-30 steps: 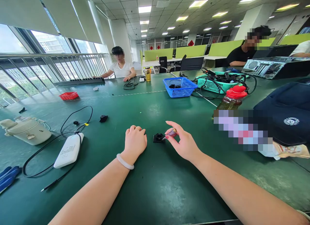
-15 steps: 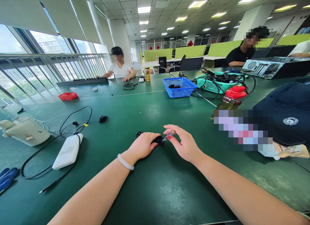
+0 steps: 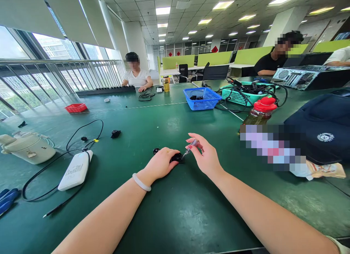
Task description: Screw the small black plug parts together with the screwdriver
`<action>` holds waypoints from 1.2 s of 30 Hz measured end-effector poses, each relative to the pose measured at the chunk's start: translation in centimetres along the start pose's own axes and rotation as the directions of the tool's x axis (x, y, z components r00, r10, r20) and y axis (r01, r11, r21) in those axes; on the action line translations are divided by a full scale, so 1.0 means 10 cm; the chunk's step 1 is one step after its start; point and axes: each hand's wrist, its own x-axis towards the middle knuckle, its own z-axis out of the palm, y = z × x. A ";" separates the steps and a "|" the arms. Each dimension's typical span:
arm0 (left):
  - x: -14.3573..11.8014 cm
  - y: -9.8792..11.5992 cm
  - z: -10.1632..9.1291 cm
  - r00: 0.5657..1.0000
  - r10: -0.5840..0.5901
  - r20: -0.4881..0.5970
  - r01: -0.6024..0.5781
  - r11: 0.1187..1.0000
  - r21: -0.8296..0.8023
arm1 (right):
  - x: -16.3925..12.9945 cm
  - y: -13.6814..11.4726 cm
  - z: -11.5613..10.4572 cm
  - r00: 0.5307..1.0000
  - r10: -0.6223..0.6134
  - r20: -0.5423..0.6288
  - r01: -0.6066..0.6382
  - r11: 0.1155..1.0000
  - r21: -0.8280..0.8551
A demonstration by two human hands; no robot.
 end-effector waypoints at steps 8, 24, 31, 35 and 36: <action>0.00 0.00 0.02 1.000 0.004 -0.001 -0.004 1.000 0.009 | 0.03 -0.07 -0.07 0.994 -0.010 0.107 -0.006 0.989 0.146; 0.01 0.03 0.02 0.998 0.057 -0.015 -0.057 0.998 -0.015 | -0.06 -0.28 0.07 0.926 -0.307 0.220 0.341 0.930 -0.137; 0.00 0.00 0.03 0.999 0.049 -0.016 -0.049 0.998 -0.033 | 0.03 -0.23 0.00 0.975 -0.183 0.125 0.201 0.968 -0.152; 0.01 0.01 0.03 0.999 0.036 -0.013 -0.037 0.999 -0.037 | 0.06 -0.17 -0.03 0.990 -0.118 0.076 0.125 0.987 -0.099; 0.01 0.01 0.02 0.999 0.033 -0.011 -0.033 0.999 -0.039 | 0.06 -0.17 -0.03 0.991 -0.111 0.073 0.118 0.988 -0.100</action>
